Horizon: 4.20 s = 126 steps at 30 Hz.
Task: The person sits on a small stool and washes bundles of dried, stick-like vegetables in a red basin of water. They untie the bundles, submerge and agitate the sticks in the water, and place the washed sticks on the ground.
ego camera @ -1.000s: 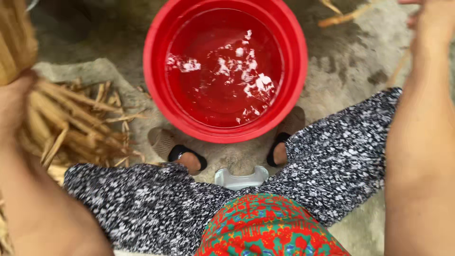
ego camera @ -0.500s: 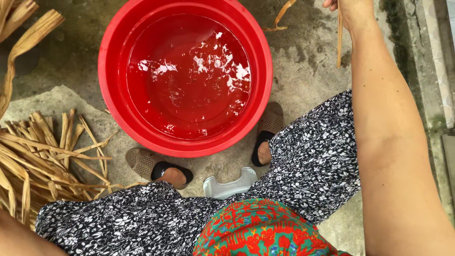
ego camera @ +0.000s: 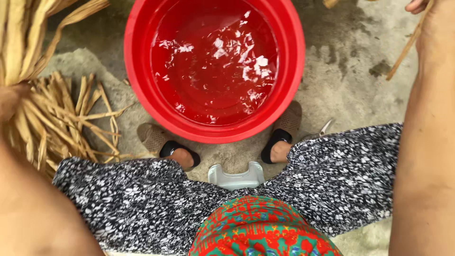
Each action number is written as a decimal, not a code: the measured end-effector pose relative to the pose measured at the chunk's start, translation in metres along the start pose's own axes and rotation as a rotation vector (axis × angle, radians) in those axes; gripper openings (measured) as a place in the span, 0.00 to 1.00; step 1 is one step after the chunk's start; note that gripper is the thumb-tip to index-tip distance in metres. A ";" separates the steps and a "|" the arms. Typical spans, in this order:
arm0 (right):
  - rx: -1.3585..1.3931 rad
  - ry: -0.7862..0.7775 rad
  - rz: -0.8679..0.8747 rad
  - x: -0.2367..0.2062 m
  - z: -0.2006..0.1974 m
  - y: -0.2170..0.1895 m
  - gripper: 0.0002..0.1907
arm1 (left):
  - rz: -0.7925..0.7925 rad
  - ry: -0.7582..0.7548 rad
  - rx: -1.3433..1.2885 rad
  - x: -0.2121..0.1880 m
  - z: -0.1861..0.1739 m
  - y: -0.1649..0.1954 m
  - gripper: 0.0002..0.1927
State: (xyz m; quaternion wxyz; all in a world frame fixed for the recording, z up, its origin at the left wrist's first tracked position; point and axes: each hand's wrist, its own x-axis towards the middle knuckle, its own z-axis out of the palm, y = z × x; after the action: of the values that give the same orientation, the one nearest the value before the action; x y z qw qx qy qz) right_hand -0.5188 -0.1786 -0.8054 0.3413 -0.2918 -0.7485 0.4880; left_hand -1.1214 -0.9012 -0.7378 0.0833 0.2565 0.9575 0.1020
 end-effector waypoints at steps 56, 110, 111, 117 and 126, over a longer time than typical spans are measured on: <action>-0.291 0.177 0.237 0.017 0.164 -0.133 0.12 | -0.160 -0.624 0.397 0.061 0.174 -0.031 0.48; -0.392 -0.219 0.164 -0.171 0.490 -0.046 0.10 | -0.074 -0.115 0.019 0.058 0.232 -0.107 0.26; -0.396 -0.238 0.161 -0.173 0.496 -0.053 0.10 | -0.082 -0.089 -0.035 0.055 0.223 -0.110 0.24; -0.385 -0.328 0.102 -0.182 0.511 -0.095 0.12 | 0.089 0.265 -0.335 0.032 0.147 -0.113 0.13; -0.264 -0.261 -0.289 -0.198 0.516 -0.232 0.12 | 0.666 0.390 0.267 -0.008 -0.024 -0.003 0.04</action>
State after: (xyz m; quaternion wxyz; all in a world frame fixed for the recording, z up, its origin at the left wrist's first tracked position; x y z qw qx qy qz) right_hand -0.8350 -0.6874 -0.7851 0.2669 -0.1578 -0.8776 0.3655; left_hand -1.1209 -0.9114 -0.7144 -0.1715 0.5370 0.8247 0.0449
